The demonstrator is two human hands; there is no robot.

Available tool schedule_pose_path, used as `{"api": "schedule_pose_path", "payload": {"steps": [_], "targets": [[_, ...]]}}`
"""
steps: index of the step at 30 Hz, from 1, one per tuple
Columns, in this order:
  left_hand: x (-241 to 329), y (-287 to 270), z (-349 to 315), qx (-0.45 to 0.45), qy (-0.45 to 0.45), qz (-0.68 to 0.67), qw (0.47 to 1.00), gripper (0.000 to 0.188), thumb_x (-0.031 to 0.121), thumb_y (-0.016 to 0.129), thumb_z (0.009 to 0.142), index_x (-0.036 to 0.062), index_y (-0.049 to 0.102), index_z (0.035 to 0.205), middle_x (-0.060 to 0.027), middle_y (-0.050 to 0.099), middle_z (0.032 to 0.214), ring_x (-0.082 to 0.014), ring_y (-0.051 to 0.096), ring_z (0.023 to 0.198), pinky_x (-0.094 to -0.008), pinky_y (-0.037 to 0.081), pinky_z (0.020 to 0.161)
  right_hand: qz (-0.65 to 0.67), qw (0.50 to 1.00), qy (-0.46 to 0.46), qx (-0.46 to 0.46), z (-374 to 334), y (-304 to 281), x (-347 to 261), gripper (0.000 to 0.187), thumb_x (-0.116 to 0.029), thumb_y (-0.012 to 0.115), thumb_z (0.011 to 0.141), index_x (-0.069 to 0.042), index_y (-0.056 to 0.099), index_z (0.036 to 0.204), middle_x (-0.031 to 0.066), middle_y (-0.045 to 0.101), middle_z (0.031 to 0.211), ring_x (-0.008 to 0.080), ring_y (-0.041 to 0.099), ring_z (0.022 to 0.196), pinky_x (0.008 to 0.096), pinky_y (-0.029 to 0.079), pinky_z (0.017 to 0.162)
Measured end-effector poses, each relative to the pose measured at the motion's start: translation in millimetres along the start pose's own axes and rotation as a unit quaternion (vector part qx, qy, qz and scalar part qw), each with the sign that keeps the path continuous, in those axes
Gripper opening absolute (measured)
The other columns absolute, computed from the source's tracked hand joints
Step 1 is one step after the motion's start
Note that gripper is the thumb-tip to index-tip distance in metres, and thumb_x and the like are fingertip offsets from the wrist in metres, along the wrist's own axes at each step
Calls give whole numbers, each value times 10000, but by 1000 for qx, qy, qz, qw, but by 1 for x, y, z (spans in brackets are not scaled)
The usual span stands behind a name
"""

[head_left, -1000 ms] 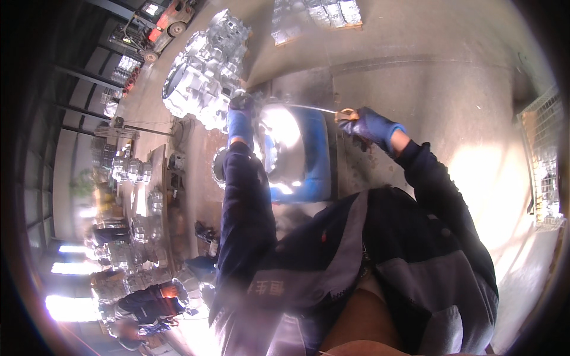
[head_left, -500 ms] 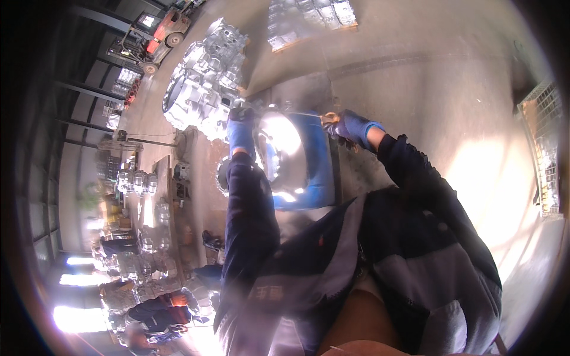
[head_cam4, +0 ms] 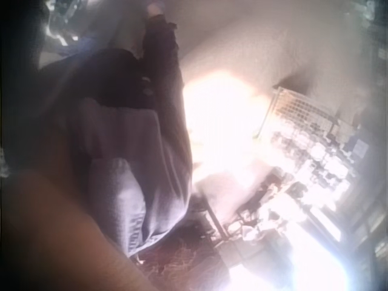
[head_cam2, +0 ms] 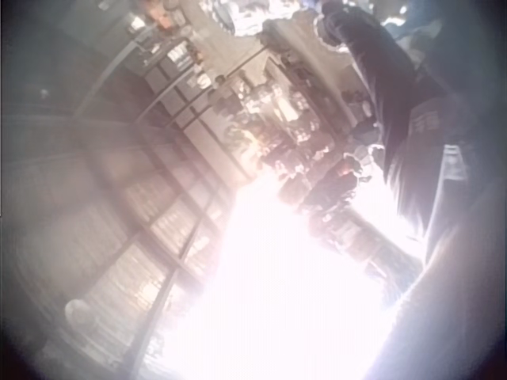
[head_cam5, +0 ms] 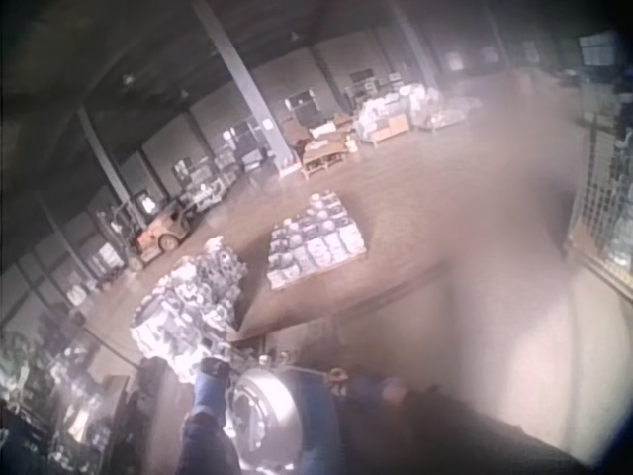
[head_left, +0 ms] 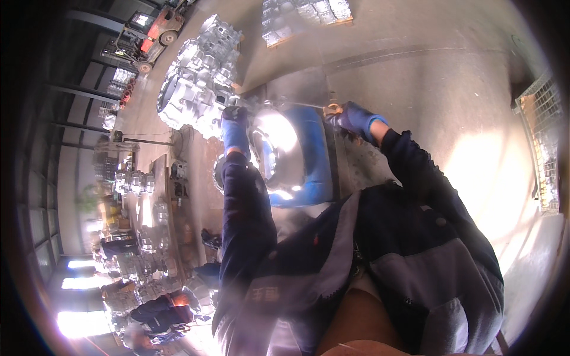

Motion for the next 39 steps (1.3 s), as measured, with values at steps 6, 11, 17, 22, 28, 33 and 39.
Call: {"api": "schedule_pose_path", "payload": {"steps": [6, 11, 17, 22, 28, 33, 39], "targets": [[10, 0, -7, -11, -39, 1, 999, 115, 106, 682, 839, 81, 609, 925, 11, 592, 746, -91, 508, 627, -283, 425, 539, -33, 995, -89, -36, 2, 7, -14, 342, -375, 633, 885, -41, 674, 947, 79, 625, 676, 159, 585, 565, 318, 478, 514], [19, 2, -19, -5, -59, -76, 995, 122, 112, 669, 850, 78, 601, 945, 10, 567, 742, -97, 482, 601, -281, 400, 527, -24, 998, 2, -64, -7, 4, -17, 313, -336, 593, 891, -59, 579, 1037, 86, 573, 912, 195, 598, 598, 346, 489, 445], [13, 0, -12, -22, -53, -33, 998, 140, 131, 674, 847, 70, 607, 954, 15, 567, 715, -101, 482, 581, -282, 403, 524, -43, 994, 71, -67, -22, 6, -24, 373, -278, 553, 911, -90, 495, 1228, 89, 517, 1120, 205, 618, 722, 352, 517, 522], [4, -1, -5, -12, -49, -47, 998, 139, 108, 668, 848, 62, 597, 958, 11, 559, 739, -101, 468, 605, -266, 395, 540, 25, 992, 84, -90, -5, 15, -10, 325, -288, 523, 930, -89, 548, 1187, 102, 569, 1099, 213, 637, 757, 388, 533, 602], [16, 0, -14, -8, -54, -54, 997, 144, 80, 652, 859, 59, 580, 983, 5, 553, 766, -98, 461, 622, -255, 392, 550, 25, 990, 52, -128, 23, 22, 15, 278, -287, 457, 965, -92, 556, 1136, 76, 612, 907, 180, 652, 773, 382, 551, 561], [20, -2, -20, 11, -59, -65, 996, 156, 84, 640, 867, 58, 577, 1008, 4, 546, 757, -94, 464, 622, -255, 397, 557, 73, 992, 36, -97, 34, 16, 41, 192, -285, 576, 919, -129, 569, 1031, 37, 510, 597, 149, 501, 423, 327, 382, 354], [10, -5, -15, 12, -74, -52, 996, 150, 94, 650, 864, 62, 589, 997, 7, 554, 761, -93, 465, 626, -257, 410, 570, 123, 985, 67, -105, 55, 32, 72, 290, -356, 500, 936, -130, 535, 1113, 24, 544, 663, 145, 499, 419, 324, 404, 337]]}}
Point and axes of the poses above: each hand's wrist, its own z-axis towards the middle knuckle, its own y-axis out of the palm, x = y × z, the point moved 7 cm from there along z, towards the middle knuckle
